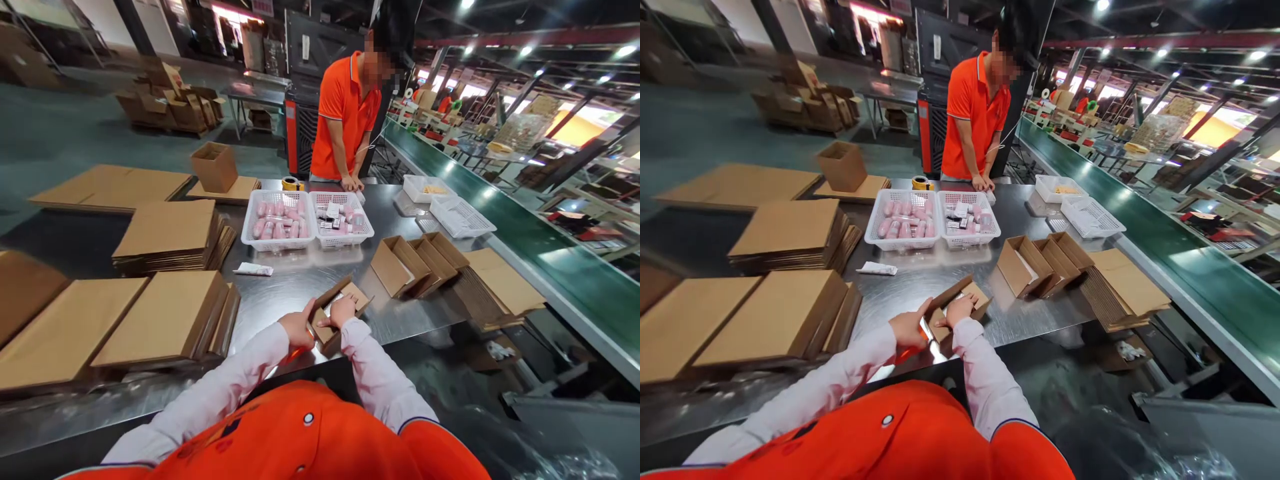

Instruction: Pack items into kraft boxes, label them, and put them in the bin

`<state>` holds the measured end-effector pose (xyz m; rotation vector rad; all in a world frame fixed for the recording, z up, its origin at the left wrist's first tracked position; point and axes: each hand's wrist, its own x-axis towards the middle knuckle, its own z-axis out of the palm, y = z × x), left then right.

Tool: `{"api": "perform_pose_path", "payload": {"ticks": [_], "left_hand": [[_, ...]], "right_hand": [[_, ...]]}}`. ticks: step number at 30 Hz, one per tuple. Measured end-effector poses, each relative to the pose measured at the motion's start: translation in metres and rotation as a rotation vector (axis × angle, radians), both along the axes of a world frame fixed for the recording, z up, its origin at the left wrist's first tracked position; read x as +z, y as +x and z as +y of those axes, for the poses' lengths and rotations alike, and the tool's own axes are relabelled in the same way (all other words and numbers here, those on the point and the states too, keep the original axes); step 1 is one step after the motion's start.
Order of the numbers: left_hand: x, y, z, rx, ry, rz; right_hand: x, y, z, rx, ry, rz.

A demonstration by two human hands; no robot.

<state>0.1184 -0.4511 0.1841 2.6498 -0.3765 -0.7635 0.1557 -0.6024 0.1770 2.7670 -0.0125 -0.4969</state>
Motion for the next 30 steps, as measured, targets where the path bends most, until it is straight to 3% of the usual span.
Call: {"api": "perform_pose_path", "payload": {"ticks": [11,20,30], "left_hand": [[-0.009,-0.021,-0.015,-0.004,0.078,-0.078],[-0.037,-0.032,-0.026,-0.067,0.021,-0.004],[-0.037,-0.027,-0.021,-0.092,0.045,-0.039]], "right_hand": [[0.000,0.001,0.001,-0.004,0.108,-0.030],[-0.003,-0.001,-0.002,0.024,0.023,0.034],[0.011,-0.002,-0.003,0.008,0.054,-0.011]]}}
